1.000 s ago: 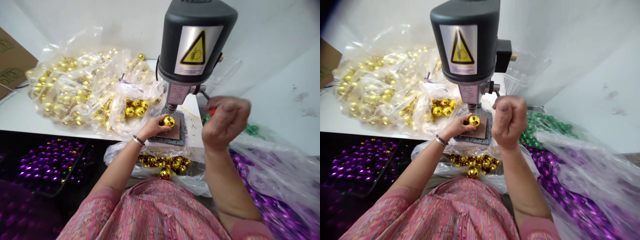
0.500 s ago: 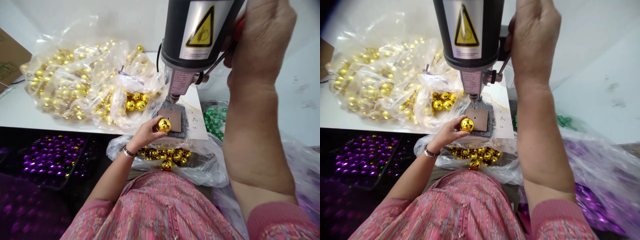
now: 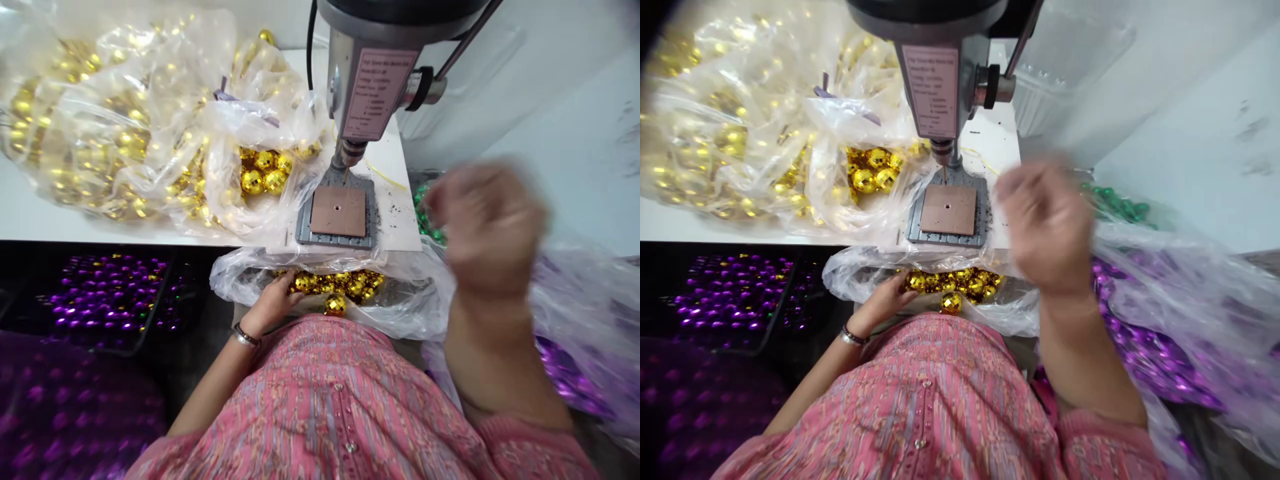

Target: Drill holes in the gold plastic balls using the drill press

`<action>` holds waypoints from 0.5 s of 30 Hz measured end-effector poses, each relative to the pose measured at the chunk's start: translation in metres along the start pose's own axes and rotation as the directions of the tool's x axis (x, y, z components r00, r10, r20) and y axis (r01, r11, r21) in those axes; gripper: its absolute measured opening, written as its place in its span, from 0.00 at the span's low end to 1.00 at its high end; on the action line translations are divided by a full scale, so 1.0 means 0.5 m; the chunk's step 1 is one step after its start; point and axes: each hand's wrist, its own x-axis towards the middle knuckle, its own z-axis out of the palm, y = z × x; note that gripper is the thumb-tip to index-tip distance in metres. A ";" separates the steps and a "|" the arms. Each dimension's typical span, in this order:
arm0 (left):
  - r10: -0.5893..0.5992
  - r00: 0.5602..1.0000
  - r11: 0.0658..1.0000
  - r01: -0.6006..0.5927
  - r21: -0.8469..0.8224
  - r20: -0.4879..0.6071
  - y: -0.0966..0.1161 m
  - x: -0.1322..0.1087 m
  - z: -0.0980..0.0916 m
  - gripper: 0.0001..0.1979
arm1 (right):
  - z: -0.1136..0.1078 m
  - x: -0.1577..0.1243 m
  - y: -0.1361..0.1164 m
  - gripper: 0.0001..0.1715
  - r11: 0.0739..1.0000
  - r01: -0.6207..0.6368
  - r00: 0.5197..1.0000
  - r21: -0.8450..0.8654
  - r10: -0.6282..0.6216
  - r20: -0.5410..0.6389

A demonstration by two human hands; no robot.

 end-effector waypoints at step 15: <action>0.040 0.937 0.961 -0.132 0.243 0.348 0.002 0.002 0.092 0.19 | 0.224 -0.337 0.226 0.32 0.925 -0.206 0.511 -0.319 0.380 0.771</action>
